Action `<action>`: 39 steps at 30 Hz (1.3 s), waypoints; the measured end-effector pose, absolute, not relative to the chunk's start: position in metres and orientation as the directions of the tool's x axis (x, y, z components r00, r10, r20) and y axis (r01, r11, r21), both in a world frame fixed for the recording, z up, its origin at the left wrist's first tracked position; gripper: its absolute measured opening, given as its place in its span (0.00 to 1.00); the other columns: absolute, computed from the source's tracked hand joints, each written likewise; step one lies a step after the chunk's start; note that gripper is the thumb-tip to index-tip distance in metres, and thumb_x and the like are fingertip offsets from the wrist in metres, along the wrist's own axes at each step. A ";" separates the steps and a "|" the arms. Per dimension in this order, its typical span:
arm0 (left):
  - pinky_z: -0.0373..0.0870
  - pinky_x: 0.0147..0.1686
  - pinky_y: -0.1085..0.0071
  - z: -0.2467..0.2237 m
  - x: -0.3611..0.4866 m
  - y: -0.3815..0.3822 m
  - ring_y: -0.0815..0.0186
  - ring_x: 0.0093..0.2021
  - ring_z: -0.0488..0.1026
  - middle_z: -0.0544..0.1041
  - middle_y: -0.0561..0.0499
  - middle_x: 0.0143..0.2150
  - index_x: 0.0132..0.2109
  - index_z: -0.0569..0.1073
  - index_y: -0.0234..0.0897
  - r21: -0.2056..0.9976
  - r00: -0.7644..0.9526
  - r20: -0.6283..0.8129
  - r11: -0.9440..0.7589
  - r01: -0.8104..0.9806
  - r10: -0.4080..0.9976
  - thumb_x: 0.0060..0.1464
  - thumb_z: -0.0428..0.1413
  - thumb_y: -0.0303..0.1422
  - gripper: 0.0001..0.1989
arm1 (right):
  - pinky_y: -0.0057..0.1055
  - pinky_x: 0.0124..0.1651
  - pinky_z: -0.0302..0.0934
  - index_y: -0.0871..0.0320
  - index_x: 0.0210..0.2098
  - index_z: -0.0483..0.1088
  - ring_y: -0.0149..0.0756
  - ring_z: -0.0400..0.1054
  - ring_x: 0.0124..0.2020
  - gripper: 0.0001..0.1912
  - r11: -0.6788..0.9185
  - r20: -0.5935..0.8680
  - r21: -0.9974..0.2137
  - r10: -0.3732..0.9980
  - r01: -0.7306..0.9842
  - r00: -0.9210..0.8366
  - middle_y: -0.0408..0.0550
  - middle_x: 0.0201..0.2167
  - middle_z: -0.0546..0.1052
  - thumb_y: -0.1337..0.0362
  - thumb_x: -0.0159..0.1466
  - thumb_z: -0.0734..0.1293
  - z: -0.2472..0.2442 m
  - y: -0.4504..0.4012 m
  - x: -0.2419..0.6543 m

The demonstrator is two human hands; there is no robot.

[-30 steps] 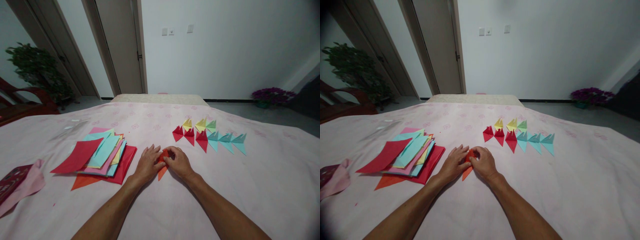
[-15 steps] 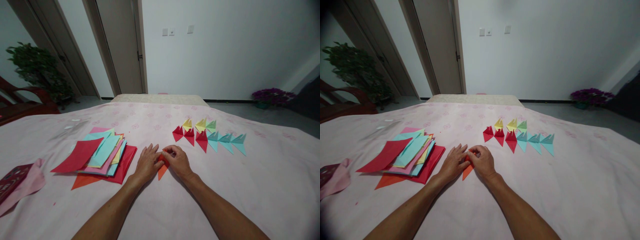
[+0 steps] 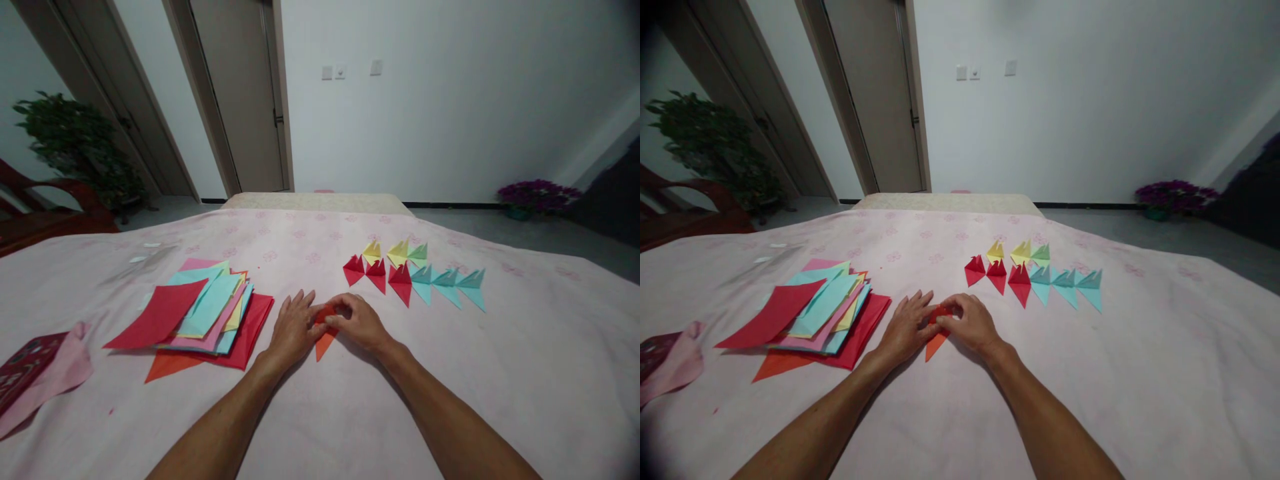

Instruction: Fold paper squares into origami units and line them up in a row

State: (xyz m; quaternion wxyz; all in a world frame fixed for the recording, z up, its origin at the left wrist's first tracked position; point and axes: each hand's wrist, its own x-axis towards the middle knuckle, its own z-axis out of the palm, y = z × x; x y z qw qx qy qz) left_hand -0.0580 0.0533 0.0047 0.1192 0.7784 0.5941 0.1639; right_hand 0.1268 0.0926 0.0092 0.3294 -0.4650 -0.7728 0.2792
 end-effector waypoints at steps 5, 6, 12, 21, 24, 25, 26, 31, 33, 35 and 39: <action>0.41 0.67 0.45 0.005 -0.063 0.054 0.49 0.72 0.45 0.52 0.45 0.73 0.66 0.62 0.50 0.324 0.310 0.078 -0.318 0.891 0.948 0.59 0.49 0.55 0.32 | 0.38 0.47 0.57 0.53 0.37 0.76 0.42 0.64 0.43 0.15 0.530 0.254 -0.553 0.842 0.642 -0.476 0.45 0.41 0.77 0.55 0.53 0.75 0.015 0.091 0.138; 0.40 0.67 0.44 0.005 -0.063 0.054 0.48 0.72 0.45 0.51 0.44 0.73 0.67 0.61 0.49 0.311 0.313 0.076 -0.321 0.894 0.947 0.58 0.49 0.56 0.33 | 0.39 0.49 0.56 0.52 0.39 0.76 0.42 0.64 0.45 0.16 0.545 0.258 -0.525 0.834 0.654 -0.488 0.45 0.44 0.77 0.54 0.54 0.74 0.016 0.089 0.138; 0.38 0.67 0.44 -0.002 -0.064 0.057 0.47 0.72 0.42 0.47 0.40 0.73 0.70 0.55 0.44 0.244 0.328 0.072 -0.335 0.910 0.942 0.58 0.51 0.54 0.38 | 0.43 0.54 0.51 0.48 0.53 0.72 0.46 0.61 0.53 0.21 0.598 0.247 -0.395 0.800 0.697 -0.547 0.45 0.57 0.73 0.53 0.61 0.69 0.016 0.079 0.133; 0.35 0.67 0.45 0.001 -0.077 0.052 0.46 0.73 0.33 0.36 0.34 0.73 0.72 0.45 0.34 0.230 0.405 -0.089 -0.377 0.897 0.910 0.42 0.56 0.64 0.60 | 0.42 0.57 0.49 0.52 0.56 0.68 0.45 0.62 0.55 0.31 0.574 0.343 -0.456 0.819 0.681 -0.461 0.50 0.55 0.74 0.54 0.55 0.74 0.006 0.075 0.136; 0.35 0.67 0.46 -0.006 -0.079 0.041 0.47 0.73 0.34 0.38 0.33 0.73 0.72 0.46 0.32 0.228 0.351 -0.041 -0.334 0.915 0.935 0.43 0.54 0.65 0.59 | 0.38 0.52 0.53 0.53 0.45 0.73 0.42 0.65 0.48 0.23 0.528 0.375 -0.514 0.847 0.676 -0.376 0.47 0.45 0.77 0.59 0.51 0.75 0.005 0.075 0.137; 0.35 0.68 0.46 -0.010 -0.079 0.039 0.47 0.73 0.35 0.38 0.34 0.73 0.72 0.46 0.32 0.233 0.343 -0.013 -0.331 0.914 0.939 0.45 0.53 0.65 0.59 | 0.37 0.50 0.54 0.54 0.40 0.74 0.42 0.66 0.45 0.17 0.516 0.378 -0.523 0.854 0.678 -0.358 0.46 0.41 0.77 0.61 0.50 0.75 0.004 0.075 0.137; 0.35 0.68 0.47 -0.013 -0.080 0.037 0.48 0.73 0.36 0.40 0.34 0.73 0.72 0.45 0.32 0.242 0.342 0.017 -0.336 0.910 0.940 0.47 0.51 0.64 0.57 | 0.36 0.49 0.54 0.54 0.35 0.75 0.41 0.66 0.43 0.12 0.504 0.378 -0.532 0.860 0.680 -0.342 0.45 0.38 0.77 0.62 0.51 0.75 0.004 0.076 0.137; 0.41 0.68 0.49 -0.023 -0.082 0.035 0.54 0.72 0.45 0.48 0.41 0.73 0.72 0.48 0.37 0.323 0.297 0.148 -0.329 0.887 0.944 0.64 0.39 0.52 0.37 | 0.33 0.42 0.57 0.56 0.24 0.71 0.38 0.66 0.37 0.04 0.406 0.355 -0.629 0.909 0.664 -0.219 0.44 0.29 0.74 0.65 0.54 0.71 0.005 0.078 0.139; 0.44 0.67 0.49 -0.025 -0.083 0.036 0.56 0.72 0.48 0.52 0.41 0.72 0.71 0.49 0.38 0.356 0.270 0.197 -0.326 0.876 0.942 0.66 0.37 0.50 0.34 | 0.31 0.38 0.58 0.57 0.26 0.72 0.35 0.66 0.34 0.03 0.371 0.335 -0.679 0.924 0.634 -0.182 0.44 0.29 0.74 0.66 0.55 0.69 0.009 0.078 0.148; 0.46 0.67 0.49 -0.026 -0.083 0.036 0.56 0.71 0.51 0.54 0.42 0.71 0.71 0.50 0.39 0.355 0.257 0.227 -0.325 0.877 0.939 0.66 0.38 0.50 0.33 | 0.28 0.35 0.59 0.57 0.27 0.72 0.32 0.66 0.30 0.02 0.354 0.313 -0.723 0.933 0.593 -0.177 0.42 0.28 0.74 0.65 0.55 0.68 0.018 0.080 0.166; 0.47 0.67 0.51 -0.027 -0.083 0.034 0.54 0.70 0.52 0.56 0.41 0.70 0.69 0.58 0.38 0.285 0.278 0.220 -0.334 0.898 0.935 0.64 0.41 0.52 0.34 | 0.26 0.31 0.60 0.58 0.29 0.73 0.31 0.67 0.27 0.05 0.316 0.272 -0.782 0.949 0.537 -0.161 0.41 0.26 0.75 0.64 0.55 0.67 0.050 0.086 0.233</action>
